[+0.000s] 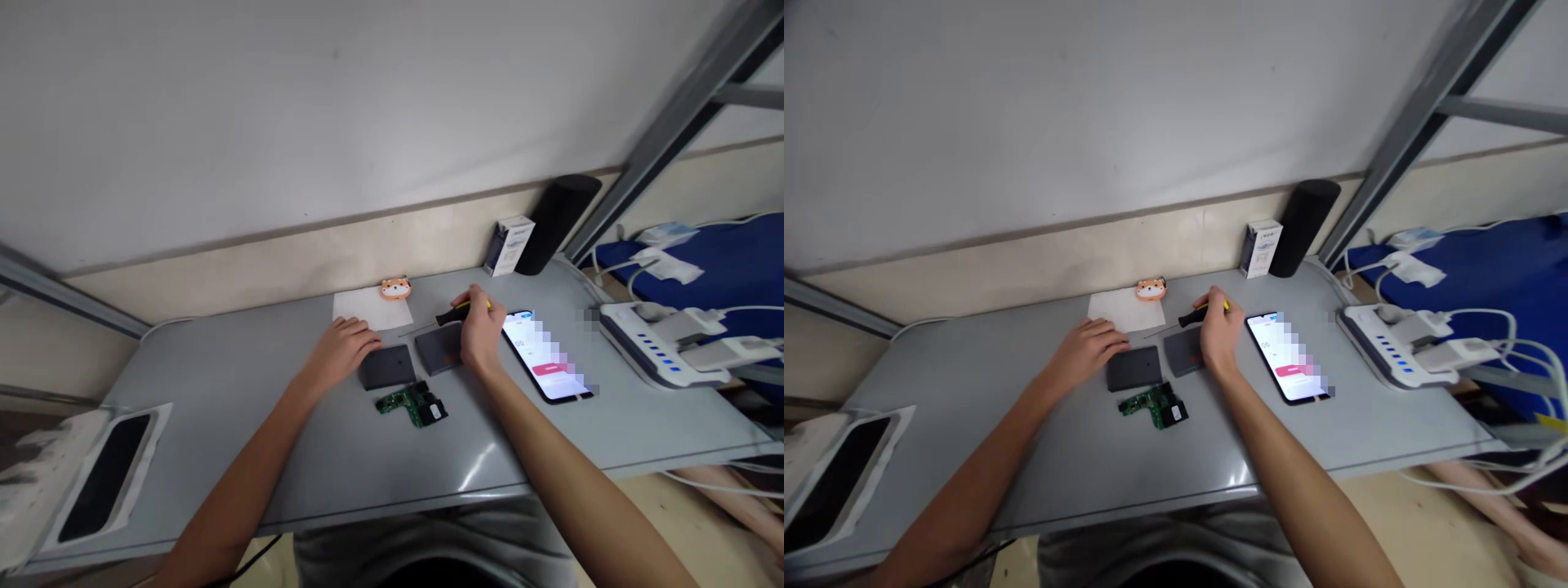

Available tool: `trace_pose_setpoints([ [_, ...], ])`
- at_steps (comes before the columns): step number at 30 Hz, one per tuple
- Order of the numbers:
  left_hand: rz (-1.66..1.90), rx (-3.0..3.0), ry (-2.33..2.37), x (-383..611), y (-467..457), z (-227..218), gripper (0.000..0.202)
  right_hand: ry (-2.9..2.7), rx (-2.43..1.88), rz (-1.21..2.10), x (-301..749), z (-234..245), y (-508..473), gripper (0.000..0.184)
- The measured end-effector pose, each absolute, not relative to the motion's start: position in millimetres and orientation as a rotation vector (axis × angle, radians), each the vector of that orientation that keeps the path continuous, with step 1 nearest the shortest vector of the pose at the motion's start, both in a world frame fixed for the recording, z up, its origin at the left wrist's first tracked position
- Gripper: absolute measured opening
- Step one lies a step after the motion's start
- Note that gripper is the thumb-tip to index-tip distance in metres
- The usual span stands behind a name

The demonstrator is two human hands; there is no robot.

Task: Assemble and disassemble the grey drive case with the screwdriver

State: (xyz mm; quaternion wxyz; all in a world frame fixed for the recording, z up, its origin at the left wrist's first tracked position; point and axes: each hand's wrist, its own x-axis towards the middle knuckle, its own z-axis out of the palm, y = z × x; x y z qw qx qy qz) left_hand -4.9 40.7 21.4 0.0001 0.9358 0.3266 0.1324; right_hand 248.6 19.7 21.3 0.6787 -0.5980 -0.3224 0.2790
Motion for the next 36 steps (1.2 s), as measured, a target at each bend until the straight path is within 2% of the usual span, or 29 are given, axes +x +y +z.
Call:
trace_pose_setpoints([
  [4, 0.26, 2.919, 1.158, 18.3, 73.3, 25.1, 0.023, -0.644, -1.356, 0.66, 254.7, 19.1, 23.0, 0.04],
  [9, 0.273, 2.842, 1.287, 33.3, 103.3, 26.1, 0.016, -0.651, -1.387, 0.717, 252.5, 19.7, 22.9, 0.041],
  [14, 0.257, 2.813, 1.213, 23.2, 91.1, 27.9, 0.024, -0.641, -1.376, 0.699, 254.9, 18.5, 24.3, 0.04],
  [20, 0.42, 2.667, 1.015, -8.0, 16.6, 16.4, 0.044, -0.643, -1.309, 0.507, 266.0, 19.5, 27.4, 0.041],
  [27, 0.559, 2.606, 1.086, -38.2, -7.0, 5.8, 0.029, -0.695, -1.404, 0.421, 267.0, 17.9, 25.5, 0.041],
  [36, 0.63, 2.621, 1.131, -45.9, -0.8, 1.5, 0.028, -0.507, -1.439, 0.498, 253.1, -3.6, 31.2, 0.036],
])
